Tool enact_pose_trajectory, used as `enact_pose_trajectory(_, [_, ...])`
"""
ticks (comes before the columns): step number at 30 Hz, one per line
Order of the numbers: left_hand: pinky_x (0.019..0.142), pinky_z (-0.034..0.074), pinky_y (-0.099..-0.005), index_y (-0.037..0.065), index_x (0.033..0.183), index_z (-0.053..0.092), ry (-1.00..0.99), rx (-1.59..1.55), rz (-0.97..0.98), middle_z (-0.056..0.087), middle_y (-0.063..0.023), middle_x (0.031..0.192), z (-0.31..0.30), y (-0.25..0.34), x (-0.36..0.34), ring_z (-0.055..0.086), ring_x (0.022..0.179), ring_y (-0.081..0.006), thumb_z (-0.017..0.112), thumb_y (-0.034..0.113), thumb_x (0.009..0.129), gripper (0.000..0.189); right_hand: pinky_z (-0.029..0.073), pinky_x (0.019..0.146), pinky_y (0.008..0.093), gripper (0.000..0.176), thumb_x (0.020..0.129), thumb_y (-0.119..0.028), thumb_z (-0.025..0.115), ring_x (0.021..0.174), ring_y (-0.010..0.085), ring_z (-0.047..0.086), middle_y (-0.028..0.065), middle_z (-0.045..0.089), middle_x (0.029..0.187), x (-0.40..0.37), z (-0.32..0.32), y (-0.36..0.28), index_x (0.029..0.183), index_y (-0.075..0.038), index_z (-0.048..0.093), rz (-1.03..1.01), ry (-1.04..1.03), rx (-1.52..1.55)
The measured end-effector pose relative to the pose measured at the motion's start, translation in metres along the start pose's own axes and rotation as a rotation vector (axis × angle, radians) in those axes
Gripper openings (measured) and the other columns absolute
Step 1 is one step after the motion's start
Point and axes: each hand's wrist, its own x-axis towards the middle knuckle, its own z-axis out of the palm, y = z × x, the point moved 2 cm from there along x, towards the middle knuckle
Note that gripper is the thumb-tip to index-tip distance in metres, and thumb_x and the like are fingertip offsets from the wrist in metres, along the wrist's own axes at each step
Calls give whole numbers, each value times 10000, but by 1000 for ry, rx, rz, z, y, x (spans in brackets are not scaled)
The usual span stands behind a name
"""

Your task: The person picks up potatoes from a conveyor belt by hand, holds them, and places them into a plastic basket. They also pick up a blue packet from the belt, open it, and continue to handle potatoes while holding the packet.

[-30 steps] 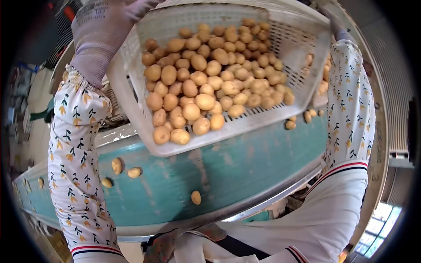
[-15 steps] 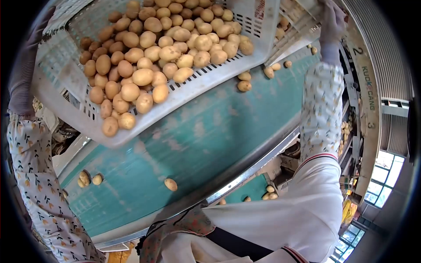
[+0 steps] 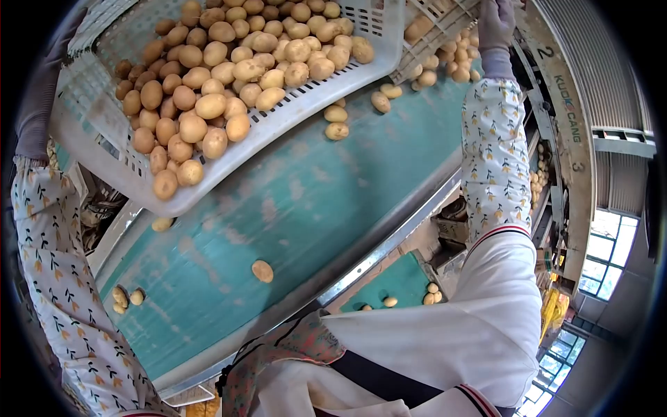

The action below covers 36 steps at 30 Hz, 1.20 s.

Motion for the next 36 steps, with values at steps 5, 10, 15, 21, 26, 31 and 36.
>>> enact_pose_trajectory(5, [730, 511, -420, 76, 930, 698, 168, -133, 178, 707, -177, 858, 71, -66, 20, 669, 777, -337, 572, 745, 822, 690, 459, 947, 318, 170, 973, -90, 566, 1071, 213, 580, 103, 656, 1099, 40, 28, 39, 1089, -13, 665, -473, -133, -340])
enact_pose_trajectory(10, [790, 517, -323, 183, 1268, 614, -49, -186, 56, 707, -113, 1070, 75, -65, 24, 691, 947, -244, 572, 597, 913, 548, 436, 1062, 431, 323, 970, -57, 476, 1213, 319, 573, 161, 604, 1298, 14, 57, 38, 1268, -1, 587, -506, -344, -547])
enact_pose_trajectory(15, [856, 506, -262, 135, 1349, 576, 1, -247, -27, 709, -86, 1144, 8, -14, -32, 688, 1008, -180, 570, 410, 984, 457, 409, 1083, 386, 357, 987, -148, 574, 1262, 330, 544, 211, 591, 1321, -22, 34, -95, 1284, 49, 581, 141, -245, 37])
enact_pose_trajectory(21, [848, 540, -250, 25, 1208, 657, 166, -877, 127, 704, -67, 1175, 5, -9, -68, 674, 1053, -141, 660, 210, 956, 313, 408, 1062, 421, 417, 984, -257, 562, 1206, 354, 559, 212, 615, 1256, 17, 80, -212, 1282, 35, 578, -267, -214, -27])
enact_pose_trajectory(26, [792, 561, -271, -4, 1131, 692, 227, -835, 236, 723, -115, 1094, -26, 12, -81, 701, 997, -208, 704, 186, 920, 284, 391, 1019, 462, 341, 934, -320, 587, 1131, 375, 543, 175, 631, 1129, 2, 143, -203, 1121, -39, 634, -144, -51, -146])
enact_pose_trajectory(31, [861, 527, -394, 15, 1126, 699, 290, -632, 260, 729, -117, 1060, -79, 33, -122, 689, 924, -277, 792, 144, 821, 344, 484, 963, 405, 299, 849, -295, 656, 941, 342, 639, 164, 675, 948, -35, 102, -229, 1050, -74, 676, -41, -29, -223])
enact_pose_trajectory(36, [967, 492, -476, 9, 1190, 677, 278, -552, 327, 651, -146, 1199, -101, 52, -175, 608, 1118, -327, 771, 317, 842, 475, 342, 1085, 516, 256, 829, -174, 648, 1073, 343, 565, 158, 640, 1062, -71, 74, -225, 1036, -24, 650, -216, 186, -99])
